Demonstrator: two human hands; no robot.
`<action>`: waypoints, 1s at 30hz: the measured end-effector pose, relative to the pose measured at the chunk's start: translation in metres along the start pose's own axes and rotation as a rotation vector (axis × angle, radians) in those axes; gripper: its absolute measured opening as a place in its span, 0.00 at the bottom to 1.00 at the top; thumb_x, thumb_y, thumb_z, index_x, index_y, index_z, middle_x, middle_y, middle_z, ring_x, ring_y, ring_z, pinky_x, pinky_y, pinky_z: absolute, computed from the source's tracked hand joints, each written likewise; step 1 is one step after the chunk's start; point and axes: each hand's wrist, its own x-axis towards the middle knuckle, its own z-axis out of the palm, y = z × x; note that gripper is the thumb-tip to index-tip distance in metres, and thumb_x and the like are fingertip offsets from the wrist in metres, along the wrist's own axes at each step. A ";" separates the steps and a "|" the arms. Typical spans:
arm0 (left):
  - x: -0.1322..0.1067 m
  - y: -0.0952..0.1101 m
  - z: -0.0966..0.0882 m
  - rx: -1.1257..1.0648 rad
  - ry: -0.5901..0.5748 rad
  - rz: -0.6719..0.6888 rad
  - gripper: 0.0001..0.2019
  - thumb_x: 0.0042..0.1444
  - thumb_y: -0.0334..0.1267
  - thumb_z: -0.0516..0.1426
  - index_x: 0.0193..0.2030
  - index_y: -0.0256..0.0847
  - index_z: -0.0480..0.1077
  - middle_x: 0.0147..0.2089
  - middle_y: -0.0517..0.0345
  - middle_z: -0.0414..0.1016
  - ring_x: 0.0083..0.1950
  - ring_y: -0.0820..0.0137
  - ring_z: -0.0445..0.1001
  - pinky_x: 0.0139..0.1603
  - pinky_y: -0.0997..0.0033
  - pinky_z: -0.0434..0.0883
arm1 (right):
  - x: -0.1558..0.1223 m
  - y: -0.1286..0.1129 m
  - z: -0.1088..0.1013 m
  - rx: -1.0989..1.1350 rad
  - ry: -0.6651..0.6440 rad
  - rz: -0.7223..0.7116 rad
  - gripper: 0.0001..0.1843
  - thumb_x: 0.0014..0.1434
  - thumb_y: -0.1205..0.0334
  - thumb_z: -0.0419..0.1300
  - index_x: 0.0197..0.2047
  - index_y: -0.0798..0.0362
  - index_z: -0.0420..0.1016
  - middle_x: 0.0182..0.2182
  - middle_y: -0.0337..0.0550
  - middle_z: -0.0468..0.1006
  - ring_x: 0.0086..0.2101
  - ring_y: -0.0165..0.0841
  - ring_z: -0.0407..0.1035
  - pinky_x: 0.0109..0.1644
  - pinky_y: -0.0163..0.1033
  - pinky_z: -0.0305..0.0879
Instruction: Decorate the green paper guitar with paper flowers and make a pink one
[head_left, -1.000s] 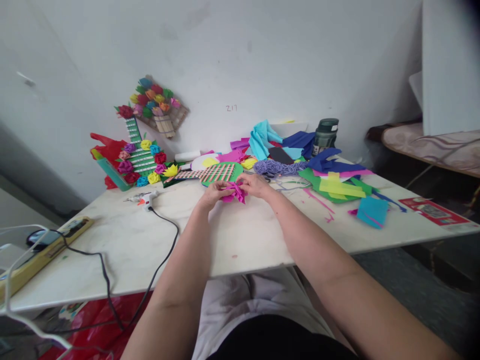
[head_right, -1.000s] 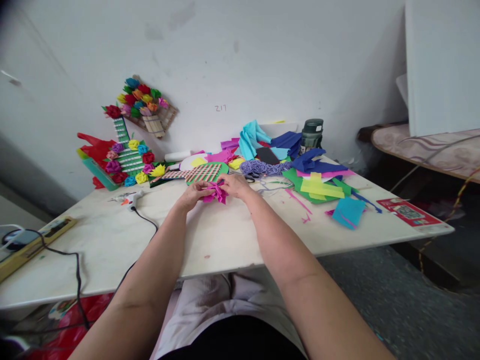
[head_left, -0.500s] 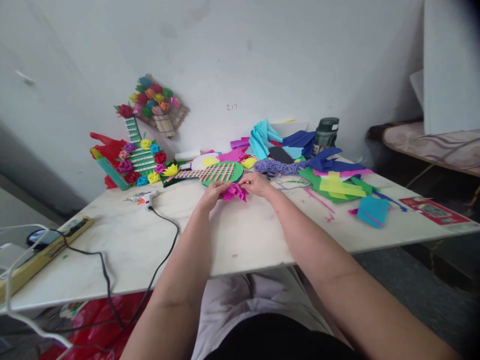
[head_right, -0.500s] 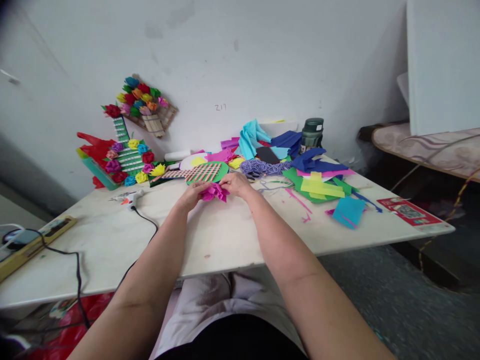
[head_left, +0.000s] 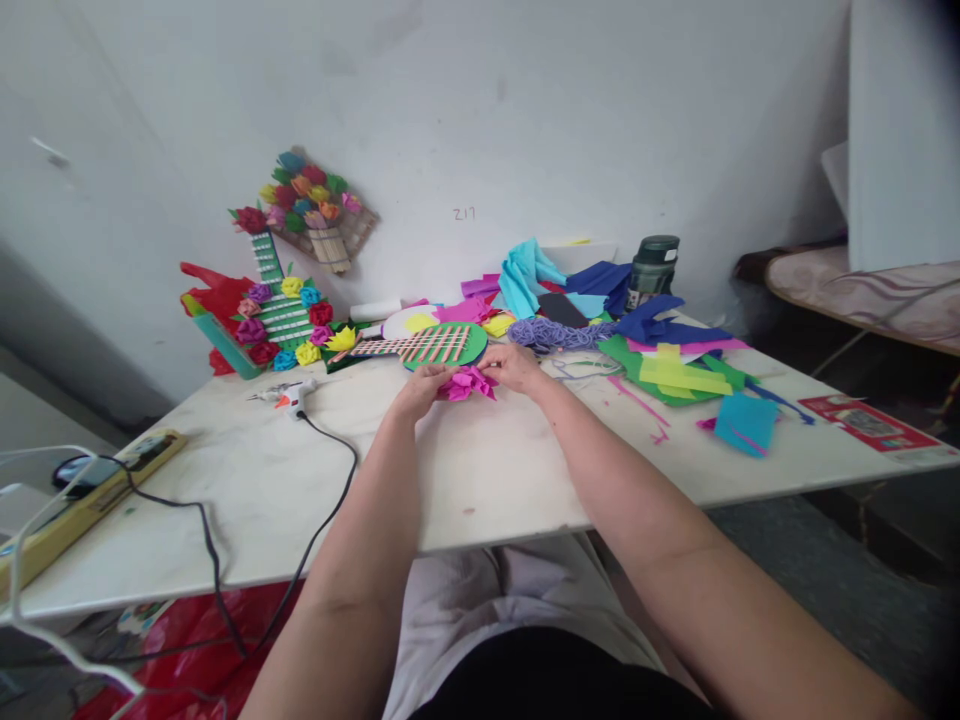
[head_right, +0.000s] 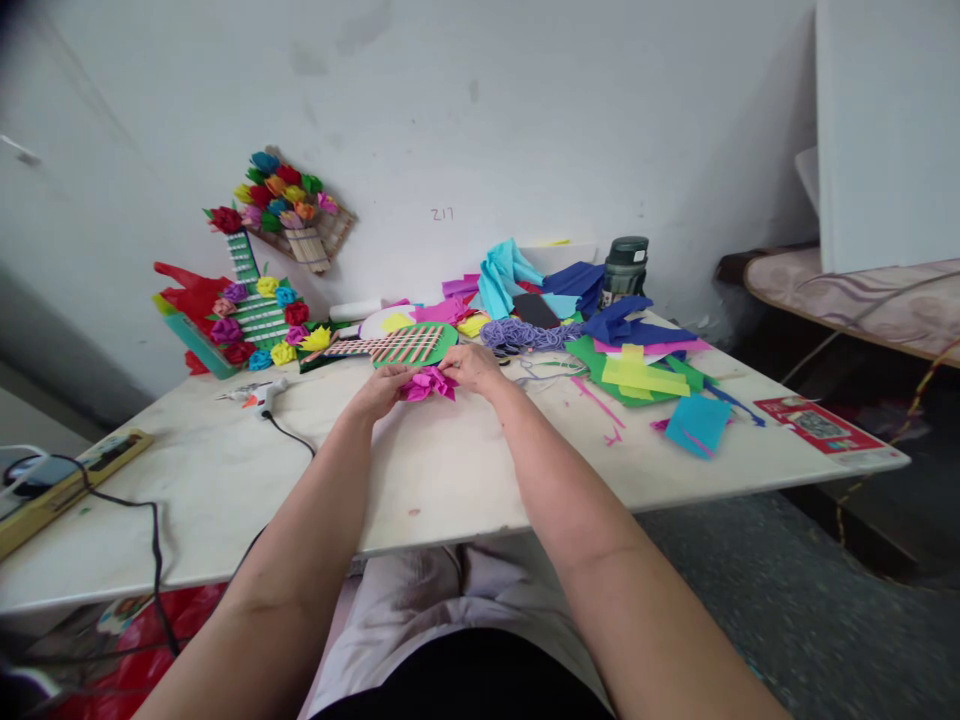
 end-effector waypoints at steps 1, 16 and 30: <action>0.000 0.000 -0.001 0.010 -0.008 0.005 0.17 0.38 0.46 0.66 0.25 0.32 0.71 0.20 0.61 0.66 0.21 0.79 0.63 0.24 0.77 0.61 | 0.000 0.000 0.001 -0.002 0.002 -0.004 0.08 0.51 0.65 0.60 0.33 0.49 0.81 0.35 0.38 0.80 0.37 0.30 0.71 0.35 0.32 0.59; -0.001 0.006 0.003 0.189 0.039 0.122 0.13 0.37 0.40 0.65 0.28 0.32 0.74 0.24 0.57 0.73 0.25 0.75 0.67 0.29 0.74 0.65 | -0.001 0.004 0.002 0.107 -0.102 0.009 0.12 0.53 0.67 0.58 0.39 0.50 0.80 0.36 0.39 0.81 0.34 0.29 0.72 0.37 0.32 0.62; 0.004 0.002 0.006 0.294 -0.014 0.171 0.15 0.41 0.44 0.65 0.31 0.32 0.76 0.25 0.56 0.74 0.26 0.75 0.67 0.30 0.74 0.66 | -0.002 0.004 -0.002 0.105 -0.125 0.051 0.09 0.53 0.62 0.62 0.38 0.50 0.81 0.35 0.43 0.81 0.35 0.30 0.73 0.36 0.33 0.62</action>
